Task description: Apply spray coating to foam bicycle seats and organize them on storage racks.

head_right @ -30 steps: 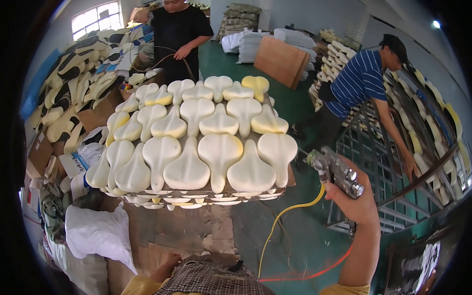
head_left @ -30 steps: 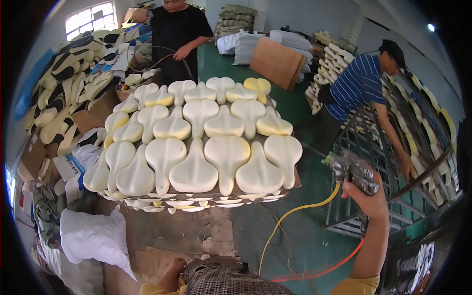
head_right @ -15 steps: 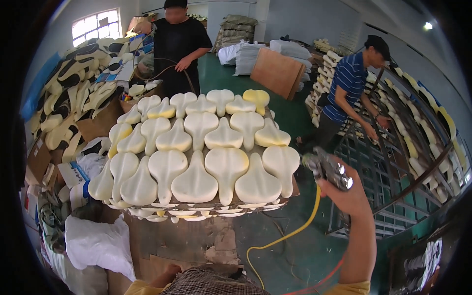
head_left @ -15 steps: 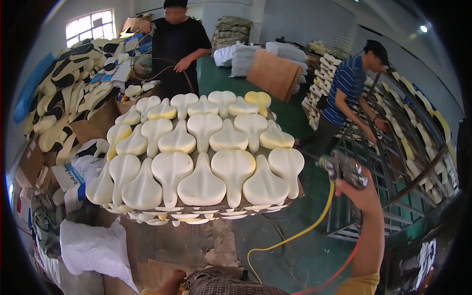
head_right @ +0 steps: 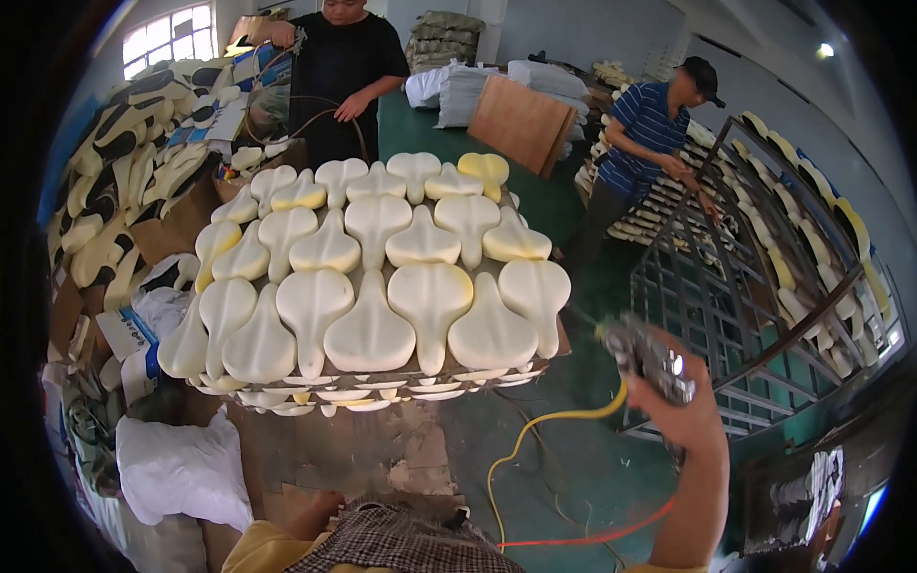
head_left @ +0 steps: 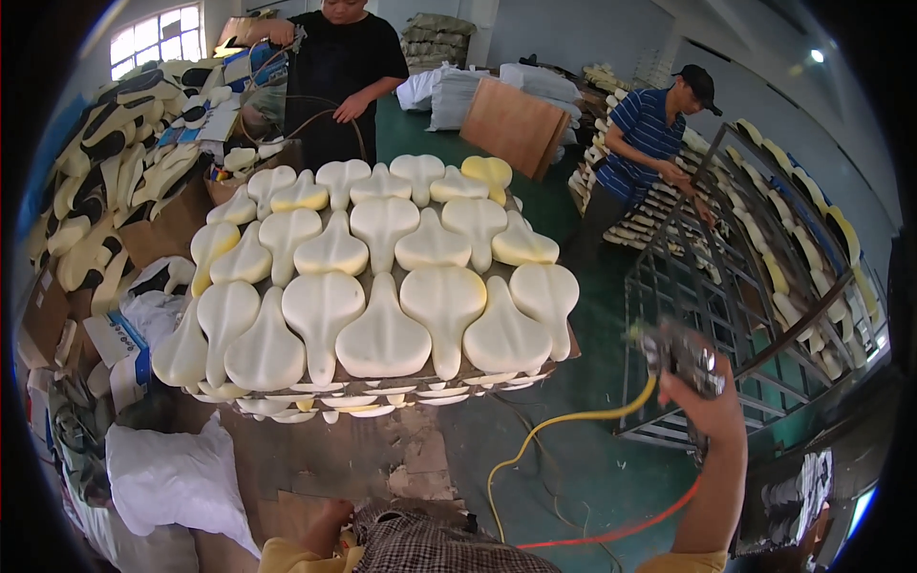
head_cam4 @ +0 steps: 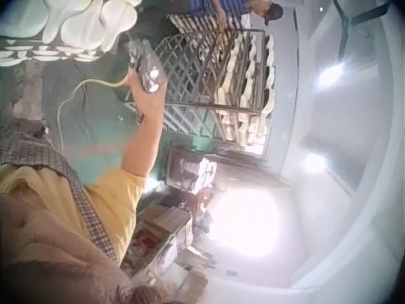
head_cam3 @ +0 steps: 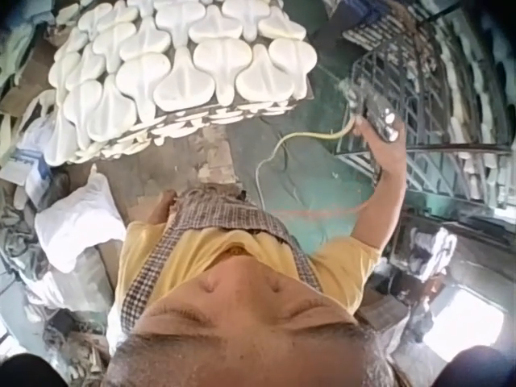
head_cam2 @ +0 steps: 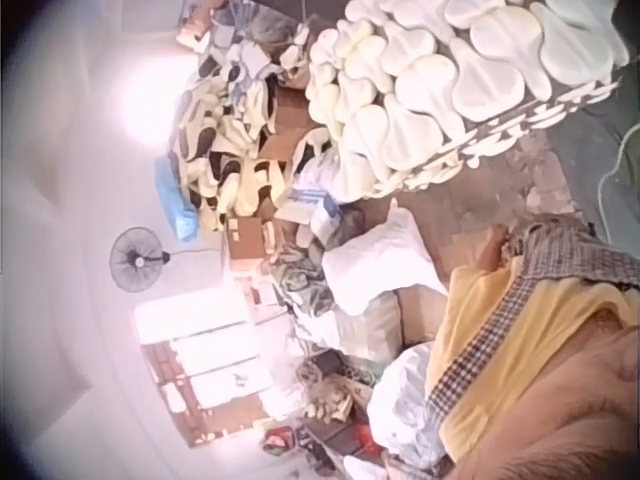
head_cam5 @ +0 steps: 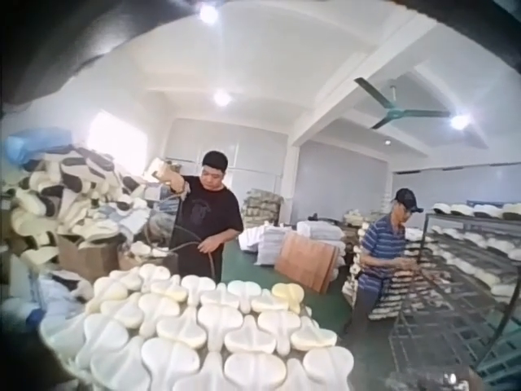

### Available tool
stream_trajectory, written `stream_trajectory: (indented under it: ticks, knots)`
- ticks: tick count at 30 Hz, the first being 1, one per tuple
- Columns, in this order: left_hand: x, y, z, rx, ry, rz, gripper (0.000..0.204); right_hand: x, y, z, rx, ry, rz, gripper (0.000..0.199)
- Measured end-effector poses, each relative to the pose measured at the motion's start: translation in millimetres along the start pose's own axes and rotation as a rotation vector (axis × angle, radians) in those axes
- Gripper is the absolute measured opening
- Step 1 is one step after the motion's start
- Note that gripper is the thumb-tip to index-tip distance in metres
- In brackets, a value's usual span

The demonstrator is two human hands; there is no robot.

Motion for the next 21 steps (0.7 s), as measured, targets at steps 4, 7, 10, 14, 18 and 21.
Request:
stream_trajectory:
  ticks: [4,7,10,14,18,21]
  knots:
    - [-8,12,6,0.013,-0.08,0.047,0.016,-7,-9,-55,-0.084,-0.097,-0.287,0.052]
    - [-1,-6,25,-0.477,-0.159,1.142,0.017,-11,-14,-56,-0.089,0.057,-0.052,0.053]
    - [7,-26,58,-0.277,-0.055,0.357,0.018,-11,-17,-70,-0.129,-0.026,-0.115,0.053]
    - [-26,16,50,-0.64,-0.073,1.346,0.02,-17,-19,-97,-0.188,-0.04,-0.139,0.054]
    - [-9,2,64,-0.183,-0.149,0.242,0.021,-18,-16,-114,-0.182,0.067,-0.086,0.055]
    - [-12,6,60,-0.182,-0.135,0.222,0.02,-24,-21,-110,-0.138,-0.078,-0.171,0.054]
Point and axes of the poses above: each hand's wrist, its own z-axis towards the middle knuckle, its own x-axis out of the back of the hand, y = z × x, the point moved 5 cm from there along z, towards the middle knuckle, and after that the axes turned 13 degrees about -y, right-handed, at the moved point
